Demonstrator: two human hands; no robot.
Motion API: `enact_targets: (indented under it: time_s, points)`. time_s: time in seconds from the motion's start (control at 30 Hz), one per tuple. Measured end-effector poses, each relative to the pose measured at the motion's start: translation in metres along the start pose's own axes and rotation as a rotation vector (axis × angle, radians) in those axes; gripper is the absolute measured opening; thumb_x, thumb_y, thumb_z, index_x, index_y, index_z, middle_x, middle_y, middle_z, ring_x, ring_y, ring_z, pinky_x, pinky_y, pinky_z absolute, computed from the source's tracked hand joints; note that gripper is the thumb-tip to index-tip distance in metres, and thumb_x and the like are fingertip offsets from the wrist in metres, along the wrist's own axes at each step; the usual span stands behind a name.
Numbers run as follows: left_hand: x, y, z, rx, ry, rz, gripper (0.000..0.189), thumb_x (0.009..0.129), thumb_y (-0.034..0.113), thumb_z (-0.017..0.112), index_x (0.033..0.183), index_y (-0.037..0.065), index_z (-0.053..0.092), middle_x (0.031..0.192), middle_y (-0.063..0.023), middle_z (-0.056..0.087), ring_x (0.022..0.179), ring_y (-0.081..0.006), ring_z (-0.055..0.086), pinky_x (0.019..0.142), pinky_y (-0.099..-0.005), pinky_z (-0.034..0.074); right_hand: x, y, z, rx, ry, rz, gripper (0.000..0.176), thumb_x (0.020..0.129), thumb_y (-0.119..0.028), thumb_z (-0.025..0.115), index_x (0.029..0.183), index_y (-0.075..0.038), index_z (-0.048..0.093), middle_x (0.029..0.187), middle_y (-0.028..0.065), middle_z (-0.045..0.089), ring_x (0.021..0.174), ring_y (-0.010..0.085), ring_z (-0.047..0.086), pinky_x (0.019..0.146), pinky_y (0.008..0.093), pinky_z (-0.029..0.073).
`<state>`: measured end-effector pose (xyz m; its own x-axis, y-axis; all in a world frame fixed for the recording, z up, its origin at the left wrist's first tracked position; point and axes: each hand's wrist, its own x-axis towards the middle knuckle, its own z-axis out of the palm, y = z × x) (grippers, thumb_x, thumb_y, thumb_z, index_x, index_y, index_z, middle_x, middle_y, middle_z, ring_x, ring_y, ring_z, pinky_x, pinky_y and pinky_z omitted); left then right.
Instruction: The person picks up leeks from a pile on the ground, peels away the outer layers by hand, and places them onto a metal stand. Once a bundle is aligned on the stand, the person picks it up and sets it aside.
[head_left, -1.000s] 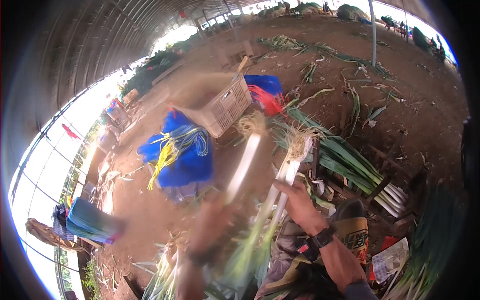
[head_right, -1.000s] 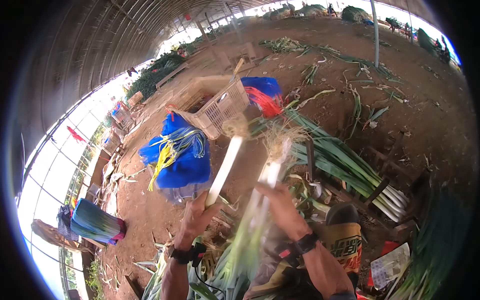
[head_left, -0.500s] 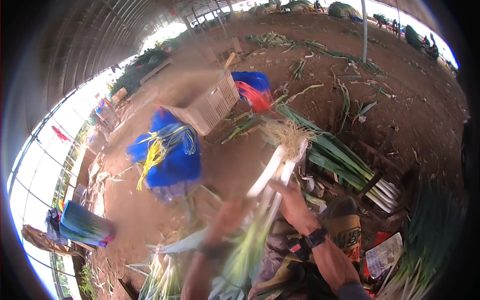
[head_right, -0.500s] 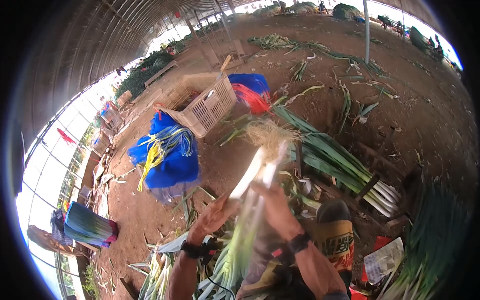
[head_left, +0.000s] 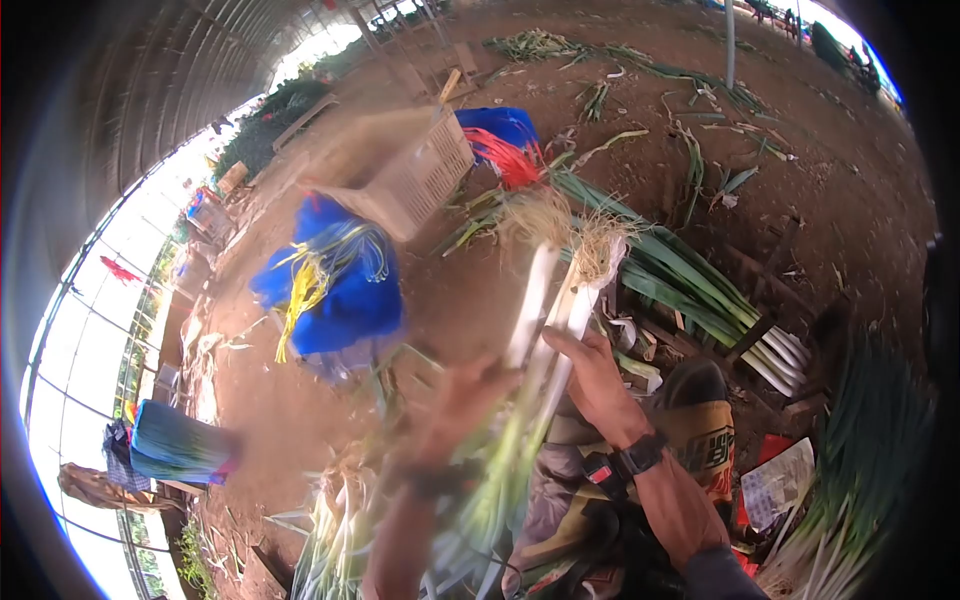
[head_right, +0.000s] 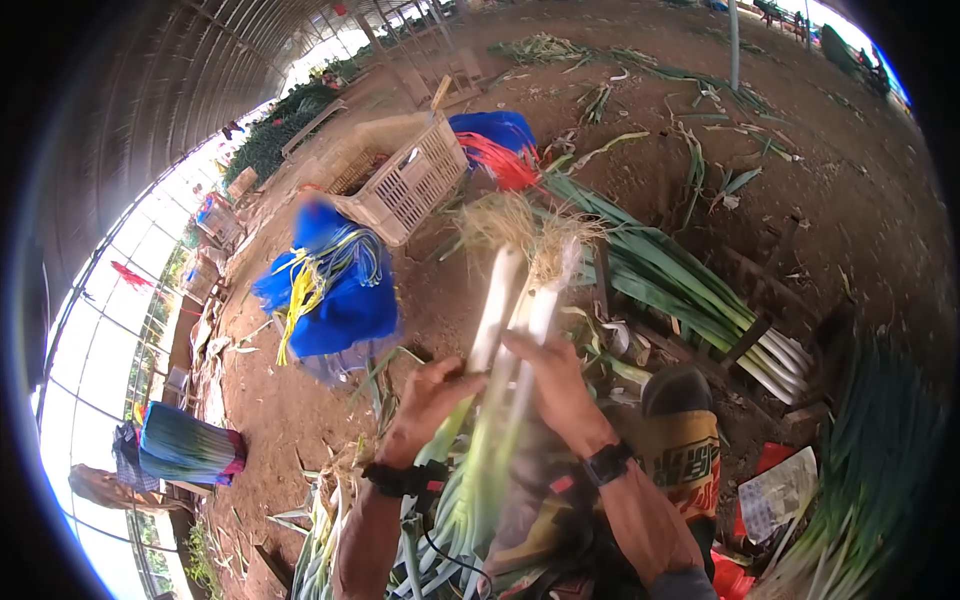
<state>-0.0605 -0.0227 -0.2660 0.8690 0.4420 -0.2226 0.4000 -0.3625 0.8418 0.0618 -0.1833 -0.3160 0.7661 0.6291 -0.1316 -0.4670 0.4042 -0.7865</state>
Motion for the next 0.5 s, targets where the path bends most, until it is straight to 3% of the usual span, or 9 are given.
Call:
enact_targets:
  time_s: [0.07, 0.17, 0.27, 0.33, 0.4, 0.47, 0.5]
  points:
    - [0.005, -0.028, 0.012, -0.147, -0.064, 0.052, 0.024, 0.095, 0.020, 0.076, 0.106, -0.001, 0.070, 0.096, -0.0041, 0.073, 0.086, -0.0070, 0.063, 0.071, -0.0258, 0.050, 0.003, 0.006, -0.004, 0.006, -0.001, -0.003, 0.038, 0.095, -0.028, 0.072, 0.116, 0.004, 0.074, 0.102, 0.0069, 0.074, 0.091, 0.0125, 0.065, 0.085, 0.0287, 0.050]
    - [-0.003, -0.023, 0.015, -0.218, -0.109, 0.090, 0.027, 0.096, 0.023, 0.076, 0.106, -0.001, 0.067, 0.097, -0.0045, 0.071, 0.087, -0.0075, 0.062, 0.071, -0.0274, 0.051, 0.003, 0.009, -0.006, -0.052, -0.028, -0.071, 0.038, 0.095, -0.028, 0.071, 0.114, 0.005, 0.074, 0.101, 0.0075, 0.075, 0.091, 0.0127, 0.066, 0.084, 0.0287, 0.050]
    - [-0.005, -0.031, 0.020, -0.113, -0.072, 0.157, 0.025, 0.096, 0.022, 0.076, 0.105, 0.000, 0.067, 0.092, -0.0021, 0.069, 0.083, -0.0063, 0.061, 0.069, -0.0281, 0.051, -0.005, -0.008, -0.006, -0.493, -0.070, -0.273, 0.036, 0.094, -0.025, 0.070, 0.111, 0.006, 0.075, 0.097, 0.0075, 0.076, 0.089, 0.0121, 0.066, 0.083, 0.0292, 0.051]
    - [-0.006, -0.018, 0.014, 0.132, -0.126, 0.165, 0.024, 0.096, 0.022, 0.076, 0.104, 0.001, 0.068, 0.089, -0.0015, 0.069, 0.080, -0.0054, 0.060, 0.067, -0.0286, 0.050, 0.001, 0.003, -0.007, -0.334, -0.040, -0.206, 0.035, 0.093, -0.024, 0.070, 0.110, 0.007, 0.075, 0.096, 0.0076, 0.077, 0.089, 0.0119, 0.067, 0.082, 0.0296, 0.051]
    - [-0.007, -0.087, 0.019, -0.099, -0.233, 0.249, 0.024, 0.095, 0.024, 0.077, 0.101, 0.002, 0.069, 0.085, -0.0008, 0.068, 0.078, -0.0045, 0.058, 0.064, -0.0279, 0.048, 0.003, 0.006, -0.007, -0.244, -0.009, -0.140, 0.035, 0.093, -0.023, 0.071, 0.110, 0.007, 0.075, 0.096, 0.0076, 0.077, 0.088, 0.0121, 0.067, 0.082, 0.0300, 0.052]
    - [-0.015, -0.099, 0.021, -0.091, -0.316, 0.186, 0.024, 0.095, 0.025, 0.077, 0.101, 0.003, 0.070, 0.083, -0.0002, 0.067, 0.077, -0.0042, 0.057, 0.063, -0.0275, 0.046, 0.002, 0.000, -0.005, -0.227, 0.022, -0.075, 0.034, 0.092, -0.022, 0.072, 0.110, 0.007, 0.075, 0.097, 0.0074, 0.077, 0.088, 0.0127, 0.067, 0.083, 0.0304, 0.052]
    - [-0.030, -0.073, 0.022, 0.032, -0.342, 0.083, 0.024, 0.095, 0.025, 0.077, 0.101, 0.003, 0.070, 0.083, 0.0001, 0.067, 0.077, -0.0043, 0.057, 0.062, -0.0275, 0.046, 0.003, 0.000, -0.004, -0.203, 0.013, -0.075, 0.034, 0.092, -0.021, 0.072, 0.110, 0.008, 0.075, 0.097, 0.0076, 0.076, 0.088, 0.0130, 0.067, 0.083, 0.0307, 0.052]
